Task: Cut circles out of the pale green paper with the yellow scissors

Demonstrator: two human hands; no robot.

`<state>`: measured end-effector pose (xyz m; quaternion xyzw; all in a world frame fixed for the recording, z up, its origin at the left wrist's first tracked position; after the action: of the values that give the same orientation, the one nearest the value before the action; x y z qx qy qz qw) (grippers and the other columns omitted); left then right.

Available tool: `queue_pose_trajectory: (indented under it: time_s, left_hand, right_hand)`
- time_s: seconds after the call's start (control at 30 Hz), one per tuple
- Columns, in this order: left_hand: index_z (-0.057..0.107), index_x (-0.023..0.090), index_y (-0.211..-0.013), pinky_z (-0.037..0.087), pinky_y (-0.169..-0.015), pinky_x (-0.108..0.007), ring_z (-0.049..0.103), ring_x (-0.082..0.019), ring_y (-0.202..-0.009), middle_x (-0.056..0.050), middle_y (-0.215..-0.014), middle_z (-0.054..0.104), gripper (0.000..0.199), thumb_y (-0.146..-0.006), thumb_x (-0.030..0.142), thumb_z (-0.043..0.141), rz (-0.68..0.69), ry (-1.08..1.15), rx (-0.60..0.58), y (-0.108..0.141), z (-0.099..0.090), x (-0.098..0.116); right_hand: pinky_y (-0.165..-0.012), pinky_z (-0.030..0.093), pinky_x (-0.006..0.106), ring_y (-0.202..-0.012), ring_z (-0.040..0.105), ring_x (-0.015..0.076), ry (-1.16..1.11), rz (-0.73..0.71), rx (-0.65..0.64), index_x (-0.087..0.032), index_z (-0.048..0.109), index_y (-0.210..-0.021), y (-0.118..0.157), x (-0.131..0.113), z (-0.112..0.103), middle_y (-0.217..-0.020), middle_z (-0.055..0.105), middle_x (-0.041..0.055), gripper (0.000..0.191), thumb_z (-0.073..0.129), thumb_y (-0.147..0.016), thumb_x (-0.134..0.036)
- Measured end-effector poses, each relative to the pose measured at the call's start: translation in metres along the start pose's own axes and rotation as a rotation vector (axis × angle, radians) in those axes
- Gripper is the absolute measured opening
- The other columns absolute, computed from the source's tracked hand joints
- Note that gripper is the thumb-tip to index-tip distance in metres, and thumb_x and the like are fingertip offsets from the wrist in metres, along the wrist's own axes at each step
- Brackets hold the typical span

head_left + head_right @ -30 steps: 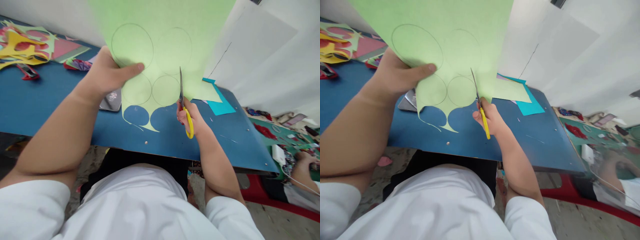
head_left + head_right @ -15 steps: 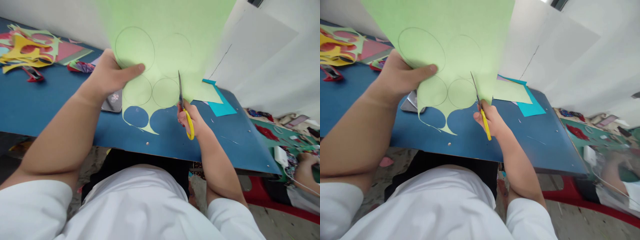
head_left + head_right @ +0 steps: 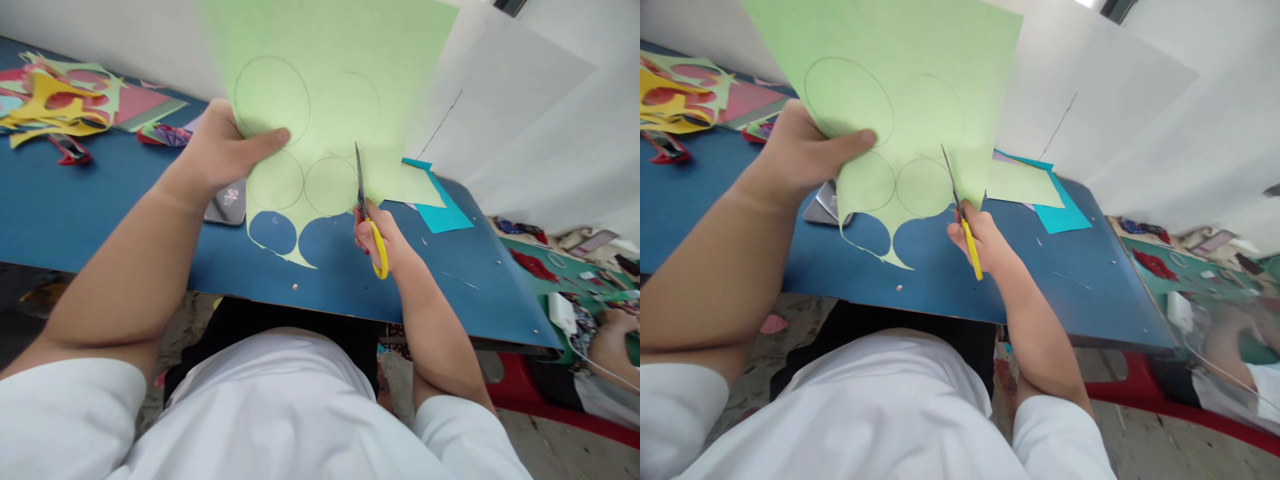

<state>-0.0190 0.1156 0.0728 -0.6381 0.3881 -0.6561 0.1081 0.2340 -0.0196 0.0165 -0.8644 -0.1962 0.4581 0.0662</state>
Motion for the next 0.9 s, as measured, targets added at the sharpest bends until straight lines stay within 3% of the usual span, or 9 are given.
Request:
queue_pose_trajectory:
  time_s: [0.3, 0.5, 0.6, 0.67, 0.83, 0.9]
  left_hand:
    - [0.082, 0.007, -0.110, 0.061, -0.104, -0.076, 0.080, -0.042, -0.112, -0.011, -0.114, 0.083, 0.057, -0.071, 0.041, 0.104, 0.057, -0.083, -0.013, -0.001, -0.002, 0.001]
    - [0.081, 0.005, -0.105, 0.059, -0.108, -0.075, 0.082, -0.039, -0.107, -0.009, -0.109, 0.084, 0.057, -0.073, 0.047, 0.102, 0.003, -0.114, 0.021, 0.002, 0.001, 0.005]
    - [0.078, 0.004, -0.111, 0.056, -0.111, -0.072, 0.081, -0.035, -0.115, -0.006, -0.113, 0.083, 0.055, -0.085, 0.052, 0.090, -0.037, -0.194, 0.056, 0.007, 0.004, 0.014]
    - [0.077, 0.004, -0.113, 0.055, -0.113, -0.069, 0.079, -0.033, -0.120, -0.004, -0.115, 0.083, 0.050, -0.089, 0.047, 0.086, -0.075, -0.223, 0.072, 0.010, 0.007, 0.019]
    - [0.074, 0.001, -0.111, 0.047, -0.119, -0.074, 0.074, -0.037, -0.130, -0.002, -0.113, 0.082, 0.025, -0.092, 0.015, 0.082, -0.166, -0.209, 0.117, 0.010, 0.007, 0.019]
    - [0.074, 0.001, -0.110, 0.047, -0.119, -0.073, 0.074, -0.037, -0.130, -0.003, -0.112, 0.082, 0.024, -0.093, 0.016, 0.081, -0.138, -0.207, 0.114, 0.009, 0.006, 0.019]
  right_hand:
    - [-0.055, 0.040, 0.032, -0.066, 0.049, 0.0162, 0.000, 0.004, -0.011, -0.026, 0.047, -0.102, 0.001, 0.001, 0.001, -0.083, 0.054, 0.0027, 0.067, 0.046, -0.094, -0.093]
    - [-0.056, 0.040, 0.031, -0.066, 0.048, 0.0162, -0.001, 0.039, -0.009, -0.026, 0.047, -0.102, 0.002, 0.000, 0.001, -0.078, 0.050, 0.0002, 0.072, 0.044, -0.091, -0.097]
    - [-0.056, 0.039, 0.031, -0.066, 0.048, 0.0158, -0.005, 0.046, -0.005, -0.025, 0.047, -0.103, 0.002, -0.001, 0.001, -0.077, 0.047, -0.0010, 0.072, 0.043, -0.092, -0.097]
    - [-0.057, 0.039, 0.030, -0.067, 0.048, 0.0159, -0.005, 0.050, -0.003, -0.025, 0.047, -0.104, 0.003, -0.001, 0.001, -0.076, 0.047, -0.0014, 0.073, 0.043, -0.092, -0.097]
    - [-0.058, 0.040, 0.031, -0.066, 0.049, 0.0164, 0.010, 0.039, -0.002, -0.026, 0.048, -0.104, 0.004, -0.003, 0.000, -0.075, 0.046, -0.0017, 0.071, 0.042, -0.093, -0.096]
    - [-0.057, 0.040, 0.031, -0.065, 0.048, 0.0161, 0.008, 0.036, 0.001, -0.026, 0.048, -0.104, 0.003, -0.004, 0.000, -0.075, 0.046, -0.0018, 0.071, 0.042, -0.093, -0.096]
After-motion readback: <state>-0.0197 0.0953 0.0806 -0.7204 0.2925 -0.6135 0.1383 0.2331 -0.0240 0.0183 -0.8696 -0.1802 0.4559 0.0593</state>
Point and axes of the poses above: each hand's wrist, its own y-axis away from the middle knuckle, its own z-axis out of the palm, x = y × z, the point moved 6 cm from there along -y, towards the middle knuckle
